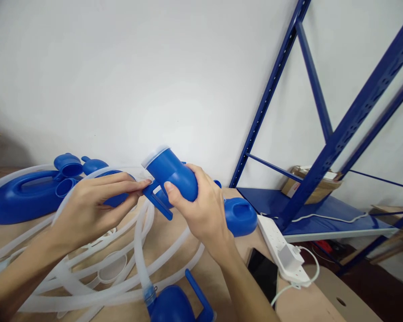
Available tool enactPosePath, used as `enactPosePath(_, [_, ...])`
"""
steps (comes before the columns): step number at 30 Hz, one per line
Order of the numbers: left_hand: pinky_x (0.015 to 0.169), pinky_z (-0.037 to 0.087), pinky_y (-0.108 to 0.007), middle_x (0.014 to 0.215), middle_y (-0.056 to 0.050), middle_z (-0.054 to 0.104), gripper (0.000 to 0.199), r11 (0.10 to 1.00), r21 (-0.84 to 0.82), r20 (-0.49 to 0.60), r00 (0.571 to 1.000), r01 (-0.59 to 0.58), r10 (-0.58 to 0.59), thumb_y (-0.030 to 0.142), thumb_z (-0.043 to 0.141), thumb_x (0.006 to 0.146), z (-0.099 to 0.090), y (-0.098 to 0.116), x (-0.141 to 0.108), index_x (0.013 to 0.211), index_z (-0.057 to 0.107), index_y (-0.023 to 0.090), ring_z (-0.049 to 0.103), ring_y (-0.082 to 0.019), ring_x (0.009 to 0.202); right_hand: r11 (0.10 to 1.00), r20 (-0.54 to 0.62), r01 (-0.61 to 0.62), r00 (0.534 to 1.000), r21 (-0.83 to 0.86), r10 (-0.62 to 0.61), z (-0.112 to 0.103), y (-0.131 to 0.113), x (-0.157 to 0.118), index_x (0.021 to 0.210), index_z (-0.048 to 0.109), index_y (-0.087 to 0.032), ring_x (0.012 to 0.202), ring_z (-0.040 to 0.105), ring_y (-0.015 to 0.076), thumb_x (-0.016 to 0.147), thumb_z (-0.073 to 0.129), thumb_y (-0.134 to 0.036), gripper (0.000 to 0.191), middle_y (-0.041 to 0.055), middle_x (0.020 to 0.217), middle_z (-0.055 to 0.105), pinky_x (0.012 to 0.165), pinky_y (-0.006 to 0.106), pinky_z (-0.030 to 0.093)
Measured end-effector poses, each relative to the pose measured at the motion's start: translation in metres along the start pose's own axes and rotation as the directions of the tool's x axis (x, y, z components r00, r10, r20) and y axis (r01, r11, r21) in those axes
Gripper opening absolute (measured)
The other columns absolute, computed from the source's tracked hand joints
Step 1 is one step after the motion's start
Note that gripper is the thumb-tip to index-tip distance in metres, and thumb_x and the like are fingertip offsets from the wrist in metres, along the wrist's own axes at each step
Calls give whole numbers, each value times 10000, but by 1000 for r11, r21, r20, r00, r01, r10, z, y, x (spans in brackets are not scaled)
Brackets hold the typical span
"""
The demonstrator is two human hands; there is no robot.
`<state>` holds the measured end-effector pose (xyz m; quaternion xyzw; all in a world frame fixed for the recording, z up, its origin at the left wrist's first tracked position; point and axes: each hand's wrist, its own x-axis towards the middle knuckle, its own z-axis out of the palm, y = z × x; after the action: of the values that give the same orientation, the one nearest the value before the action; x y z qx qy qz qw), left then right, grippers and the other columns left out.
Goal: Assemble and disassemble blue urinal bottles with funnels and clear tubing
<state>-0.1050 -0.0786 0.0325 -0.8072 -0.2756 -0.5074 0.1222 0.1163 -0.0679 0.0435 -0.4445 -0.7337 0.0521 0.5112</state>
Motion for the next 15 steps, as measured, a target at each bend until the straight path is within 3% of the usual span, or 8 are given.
enactPosePath(9, [548, 483, -230, 806, -64, 756, 286, 993, 83, -13, 997, -78, 80, 32, 537, 951, 8, -1, -6, 1137, 750, 78, 643, -121, 604, 984, -89, 67, 993, -165, -83, 0, -5, -3, 1203, 681, -188, 939, 723, 304, 891, 597, -656, 568, 109, 1069, 767, 903, 448, 559])
enactPosePath(12, [601, 529, -214, 884, -59, 785, 305, 998, -65, 41, 999, 8, -6, 87, 551, 977, 5, 2, -3, 1209, 743, 133, 692, -123, 671, 993, -55, 67, 996, -102, -73, -6, 1, 2, 1210, 674, -196, 879, 719, 275, 894, 602, -656, 562, 81, 1031, 763, 838, 402, 572])
enactPosePath(15, [657, 581, -215, 935, -36, 810, 279, 957, -201, 100, 976, 211, -194, 206, 578, 993, -2, 8, 2, 1208, 757, 204, 755, -157, 794, 998, 46, 43, 998, 37, -45, -12, 10, 6, 1206, 669, -225, 817, 710, 228, 941, 561, -649, 512, 31, 976, 756, 742, 334, 567])
